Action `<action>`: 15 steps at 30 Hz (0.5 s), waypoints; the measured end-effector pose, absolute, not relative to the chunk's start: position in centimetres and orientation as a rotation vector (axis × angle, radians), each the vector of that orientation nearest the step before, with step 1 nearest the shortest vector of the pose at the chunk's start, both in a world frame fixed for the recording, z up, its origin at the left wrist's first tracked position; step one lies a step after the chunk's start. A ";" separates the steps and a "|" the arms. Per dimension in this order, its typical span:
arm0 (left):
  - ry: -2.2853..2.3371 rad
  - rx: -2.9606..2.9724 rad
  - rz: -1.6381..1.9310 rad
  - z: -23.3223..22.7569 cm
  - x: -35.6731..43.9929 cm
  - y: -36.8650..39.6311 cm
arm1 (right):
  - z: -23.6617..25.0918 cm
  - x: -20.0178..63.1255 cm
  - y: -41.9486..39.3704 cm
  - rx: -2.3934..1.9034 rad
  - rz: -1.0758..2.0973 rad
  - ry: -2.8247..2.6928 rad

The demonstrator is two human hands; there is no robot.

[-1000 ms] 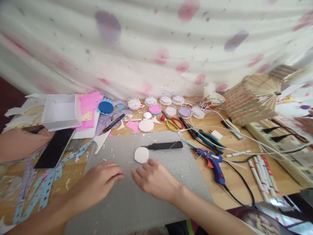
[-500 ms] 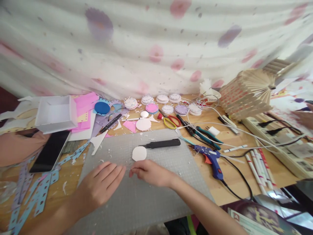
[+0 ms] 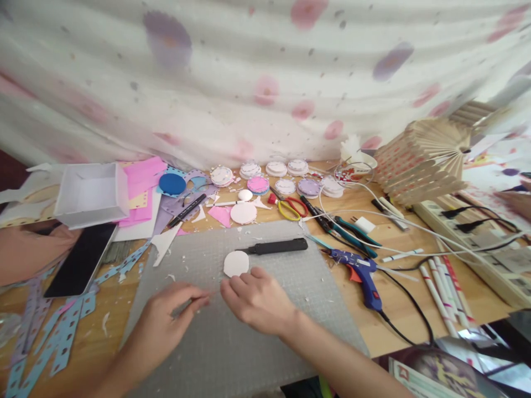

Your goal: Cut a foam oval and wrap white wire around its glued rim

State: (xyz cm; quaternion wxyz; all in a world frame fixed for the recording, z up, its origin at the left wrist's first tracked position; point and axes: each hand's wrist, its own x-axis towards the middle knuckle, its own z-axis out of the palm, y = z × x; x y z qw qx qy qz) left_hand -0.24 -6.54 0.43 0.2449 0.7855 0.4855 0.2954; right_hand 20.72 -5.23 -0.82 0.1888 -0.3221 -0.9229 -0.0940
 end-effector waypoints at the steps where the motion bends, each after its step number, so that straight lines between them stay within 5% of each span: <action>1: 1.306 1.907 0.670 0.9 -0.3 -6.3 | -0.7 20.9 -5.3 -0.835 -0.326 -2.570; 7: 0.905 1.036 0.119 1.9 -1.5 -4.7 | 0.2 21.5 -5.5 -0.486 -0.420 -2.585; 15: 1.451 2.494 0.839 0.6 -1.2 -6.8 | -0.6 21.1 -5.6 -1.098 -0.023 -2.673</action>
